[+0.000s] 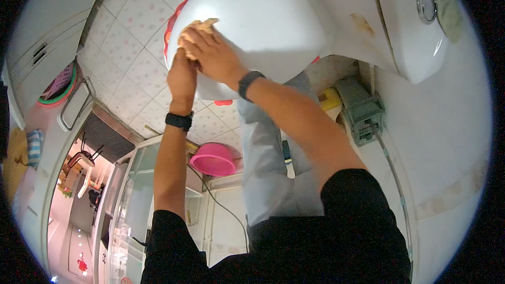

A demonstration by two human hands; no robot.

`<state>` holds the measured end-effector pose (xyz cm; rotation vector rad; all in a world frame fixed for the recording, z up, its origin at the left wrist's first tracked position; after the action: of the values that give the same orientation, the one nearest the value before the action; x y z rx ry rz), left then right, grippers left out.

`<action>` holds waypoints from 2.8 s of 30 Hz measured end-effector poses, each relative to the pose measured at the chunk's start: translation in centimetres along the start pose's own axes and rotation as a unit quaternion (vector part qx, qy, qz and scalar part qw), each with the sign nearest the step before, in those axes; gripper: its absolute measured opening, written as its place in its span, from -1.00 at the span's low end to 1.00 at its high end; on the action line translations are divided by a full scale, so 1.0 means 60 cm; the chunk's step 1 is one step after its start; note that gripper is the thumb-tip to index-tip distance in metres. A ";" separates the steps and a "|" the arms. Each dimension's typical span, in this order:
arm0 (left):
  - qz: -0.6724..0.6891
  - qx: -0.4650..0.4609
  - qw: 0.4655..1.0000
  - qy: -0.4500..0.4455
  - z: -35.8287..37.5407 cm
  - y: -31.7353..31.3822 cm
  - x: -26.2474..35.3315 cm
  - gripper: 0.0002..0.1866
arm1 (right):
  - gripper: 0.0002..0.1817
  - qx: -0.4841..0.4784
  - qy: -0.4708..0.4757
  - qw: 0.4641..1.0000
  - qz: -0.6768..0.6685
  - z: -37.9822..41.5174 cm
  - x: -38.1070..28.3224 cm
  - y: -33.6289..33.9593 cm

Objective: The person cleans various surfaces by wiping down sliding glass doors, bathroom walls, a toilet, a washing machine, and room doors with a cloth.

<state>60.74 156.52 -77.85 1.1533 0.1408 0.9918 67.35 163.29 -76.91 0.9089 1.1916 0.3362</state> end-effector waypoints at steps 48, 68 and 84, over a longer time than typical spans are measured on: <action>0.227 -0.004 0.933 -0.279 0.100 -0.029 0.816 -0.70 | -0.30 0.282 -0.223 0.928 0.096 0.374 0.289 0.665; 0.276 0.144 0.934 -0.177 -0.076 0.096 0.725 -0.74 | -0.39 0.255 -0.094 0.952 0.139 0.124 0.296 0.652; 0.283 -0.130 0.941 -0.135 0.122 -0.184 0.436 -0.78 | -0.41 -0.034 -0.166 0.985 -0.002 0.311 0.226 0.295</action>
<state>86.68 169.58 -73.69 1.0908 -0.5571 1.2942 93.18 175.19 -70.83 0.8640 0.8689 0.2105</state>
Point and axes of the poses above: each hand's wrist, its own z-axis away from the middle knuckle, its own y-axis out of the back of the hand, x = y × z, the point moved 10 cm from there along -z, towards the middle knuckle, and after that the axes turned 2 degrees about -x, right-handed, at the moved point
